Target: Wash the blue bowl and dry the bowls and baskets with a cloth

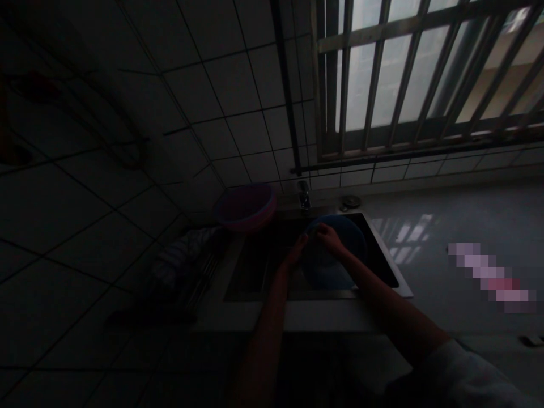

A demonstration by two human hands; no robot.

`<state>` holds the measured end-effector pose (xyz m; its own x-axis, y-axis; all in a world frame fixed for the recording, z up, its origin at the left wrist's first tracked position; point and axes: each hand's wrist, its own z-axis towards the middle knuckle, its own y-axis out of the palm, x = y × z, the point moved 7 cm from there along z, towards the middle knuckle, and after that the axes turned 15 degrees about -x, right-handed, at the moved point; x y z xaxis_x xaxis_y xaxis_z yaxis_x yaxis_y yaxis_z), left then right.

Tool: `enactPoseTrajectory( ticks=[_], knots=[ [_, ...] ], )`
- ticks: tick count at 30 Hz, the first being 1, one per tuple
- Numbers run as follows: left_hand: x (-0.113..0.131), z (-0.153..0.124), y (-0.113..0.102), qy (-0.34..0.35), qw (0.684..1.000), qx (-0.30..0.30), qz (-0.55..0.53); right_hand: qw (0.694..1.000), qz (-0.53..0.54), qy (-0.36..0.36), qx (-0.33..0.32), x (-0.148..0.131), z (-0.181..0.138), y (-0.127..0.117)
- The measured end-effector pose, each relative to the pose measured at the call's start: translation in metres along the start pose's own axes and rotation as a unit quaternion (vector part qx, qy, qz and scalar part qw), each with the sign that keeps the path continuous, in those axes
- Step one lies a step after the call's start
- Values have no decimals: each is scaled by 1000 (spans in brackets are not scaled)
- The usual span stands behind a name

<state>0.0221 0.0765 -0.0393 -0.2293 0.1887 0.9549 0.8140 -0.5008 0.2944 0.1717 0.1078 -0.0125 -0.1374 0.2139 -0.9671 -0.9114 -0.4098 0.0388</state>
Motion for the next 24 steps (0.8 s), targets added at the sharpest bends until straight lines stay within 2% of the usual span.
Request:
enactPoseTrajectory(
  ticks=[2, 4, 6, 8, 11, 12, 14, 17, 19, 21, 24],
  knots=[
    [1, -1, 3, -10, 999, 1, 36, 999, 13, 12, 27, 1, 0, -12],
    [3, -3, 4, -29, 998, 5, 50, 999, 16, 29, -12, 6, 0, -5],
    [6, -7, 1, -50, 998, 31, 37, 995, 9, 41, -87, 13, -2, 15],
    [11, -12, -6, -64, 994, 86, 20, 985, 1, 47, -169, 20, -6, 40],
    [20, -18, -10, -65, 988, 137, 7, 970, -3, 55, -237, 26, -12, 68],
    [21, -19, -8, -68, 989, 129, -2, 970, -4, 57, -235, 25, -12, 69],
    [19, -17, -1, -83, 992, 92, -28, 982, -6, 54, -183, 19, -8, 57],
    [13, -13, 10, -86, 994, 37, -63, 999, 1, 35, -19, 6, -3, 16],
    [13, -10, 13, -55, 996, 23, -70, 998, 13, 37, 53, 2, -4, -3],
    [15, -8, 12, -26, 997, 27, -70, 998, 20, 52, 40, 5, -4, 1],
    [15, -9, 5, -27, 994, 44, -99, 992, 5, 84, -95, 20, -5, 37]
  ],
)
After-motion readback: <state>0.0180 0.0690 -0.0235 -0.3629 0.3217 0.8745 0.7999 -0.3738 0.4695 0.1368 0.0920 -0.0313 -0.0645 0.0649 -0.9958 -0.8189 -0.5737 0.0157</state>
